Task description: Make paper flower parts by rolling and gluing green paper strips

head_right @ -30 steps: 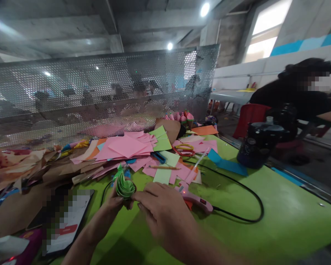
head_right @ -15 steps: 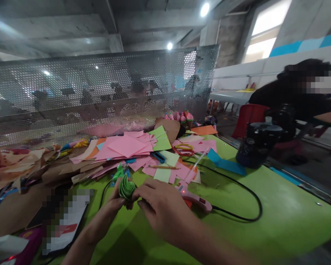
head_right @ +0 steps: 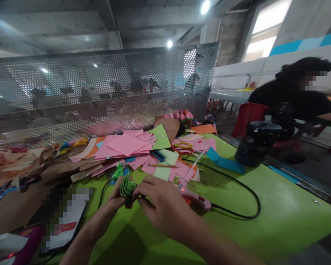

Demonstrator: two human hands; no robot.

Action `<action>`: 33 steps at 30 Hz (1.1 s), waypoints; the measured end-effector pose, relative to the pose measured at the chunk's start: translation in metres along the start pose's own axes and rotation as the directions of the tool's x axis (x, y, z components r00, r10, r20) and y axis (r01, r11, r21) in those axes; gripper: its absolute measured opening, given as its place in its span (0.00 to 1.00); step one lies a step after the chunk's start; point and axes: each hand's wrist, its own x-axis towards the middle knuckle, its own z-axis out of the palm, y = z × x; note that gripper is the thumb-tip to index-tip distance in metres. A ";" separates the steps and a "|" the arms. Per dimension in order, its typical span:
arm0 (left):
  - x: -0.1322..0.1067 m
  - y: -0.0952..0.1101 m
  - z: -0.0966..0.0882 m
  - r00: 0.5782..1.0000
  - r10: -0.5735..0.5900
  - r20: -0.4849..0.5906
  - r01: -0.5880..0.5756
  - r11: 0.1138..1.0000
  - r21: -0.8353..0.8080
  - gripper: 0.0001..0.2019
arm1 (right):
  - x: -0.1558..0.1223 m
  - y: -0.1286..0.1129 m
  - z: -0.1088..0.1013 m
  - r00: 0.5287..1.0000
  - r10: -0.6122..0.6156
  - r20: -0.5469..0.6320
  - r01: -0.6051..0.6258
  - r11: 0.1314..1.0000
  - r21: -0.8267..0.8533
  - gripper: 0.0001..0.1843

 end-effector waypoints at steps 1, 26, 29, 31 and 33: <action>-0.001 0.000 0.000 1.000 0.000 -0.003 0.000 1.000 0.001 0.19 | 0.000 0.000 0.000 1.000 -0.003 -0.004 0.004 1.000 0.001 0.12; 0.002 0.007 -0.002 0.995 -0.094 0.027 0.093 0.995 0.045 0.19 | 0.000 -0.005 0.000 0.997 0.001 0.076 -0.001 1.000 -0.003 0.14; 0.002 0.006 -0.002 0.993 -0.113 0.023 0.112 0.993 0.048 0.19 | 0.001 -0.005 0.000 0.997 0.014 0.079 -0.014 1.000 0.000 0.14; 0.001 0.005 -0.001 0.993 -0.121 0.017 0.120 0.992 0.033 0.19 | 0.002 -0.004 0.001 0.997 0.015 0.072 -0.015 1.000 0.010 0.14; 0.001 0.004 0.000 0.992 -0.127 0.008 0.127 0.992 0.011 0.19 | 0.002 -0.002 0.003 0.999 0.007 0.052 -0.008 1.000 0.023 0.13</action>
